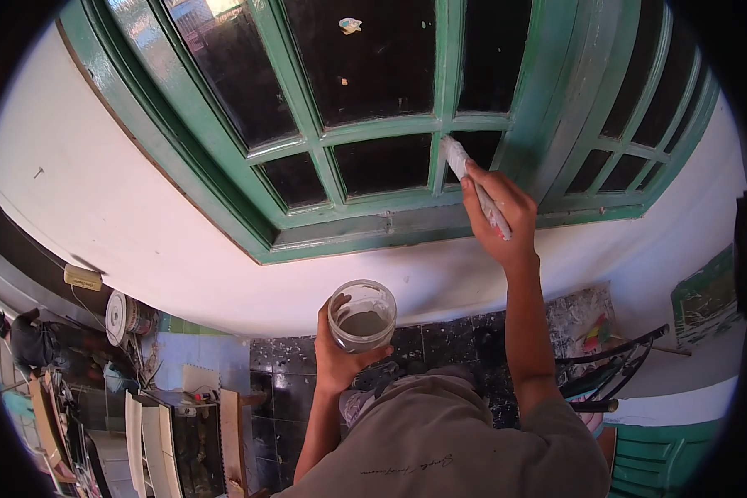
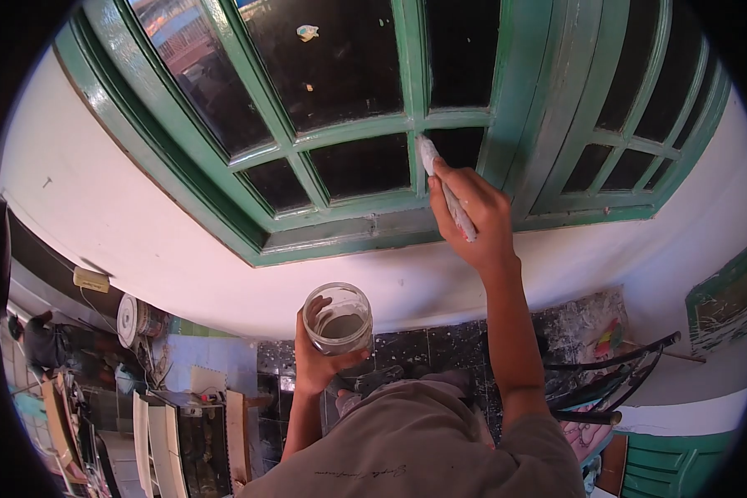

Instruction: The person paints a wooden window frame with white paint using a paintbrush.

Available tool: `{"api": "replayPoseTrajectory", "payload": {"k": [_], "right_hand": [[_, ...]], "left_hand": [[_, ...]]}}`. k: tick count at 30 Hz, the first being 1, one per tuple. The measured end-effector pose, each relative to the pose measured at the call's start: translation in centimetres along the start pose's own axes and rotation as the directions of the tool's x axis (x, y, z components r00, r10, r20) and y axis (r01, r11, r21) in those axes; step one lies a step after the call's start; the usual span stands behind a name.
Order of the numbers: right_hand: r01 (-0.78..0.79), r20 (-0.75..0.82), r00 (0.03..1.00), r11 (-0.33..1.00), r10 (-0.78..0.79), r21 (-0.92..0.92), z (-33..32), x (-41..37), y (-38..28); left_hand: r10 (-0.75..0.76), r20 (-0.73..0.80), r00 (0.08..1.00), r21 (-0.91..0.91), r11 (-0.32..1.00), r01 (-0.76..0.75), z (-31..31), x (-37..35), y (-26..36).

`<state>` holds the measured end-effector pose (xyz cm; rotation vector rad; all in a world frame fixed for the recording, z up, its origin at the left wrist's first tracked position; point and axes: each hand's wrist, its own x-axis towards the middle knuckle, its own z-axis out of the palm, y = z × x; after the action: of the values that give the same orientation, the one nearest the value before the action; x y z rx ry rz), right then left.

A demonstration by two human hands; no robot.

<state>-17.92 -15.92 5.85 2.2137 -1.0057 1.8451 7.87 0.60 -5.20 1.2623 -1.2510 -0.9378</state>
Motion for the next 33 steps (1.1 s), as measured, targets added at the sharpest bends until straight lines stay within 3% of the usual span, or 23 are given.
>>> {"api": "replayPoseTrajectory", "payload": {"k": [17,23,33], "right_hand": [[0.043,-0.069,0.997,0.998,-0.047,-0.053,-0.2,3.0,-1.3],[0.087,-0.173,0.980,0.993,-0.100,-0.081,-0.6,3.2,-1.7],[0.063,-0.083,0.994,0.989,-0.074,-0.134,0.9,-1.4,0.0]], "left_hand": [[-0.027,-0.020,0.999,-0.038,0.999,0.026,-0.4,0.2,-0.7],[-0.025,-0.004,1.000,-0.005,1.000,0.025,-0.4,0.8,-0.8],[-0.033,0.096,0.995,-0.020,0.999,0.035,-0.7,2.7,-0.9]]}}
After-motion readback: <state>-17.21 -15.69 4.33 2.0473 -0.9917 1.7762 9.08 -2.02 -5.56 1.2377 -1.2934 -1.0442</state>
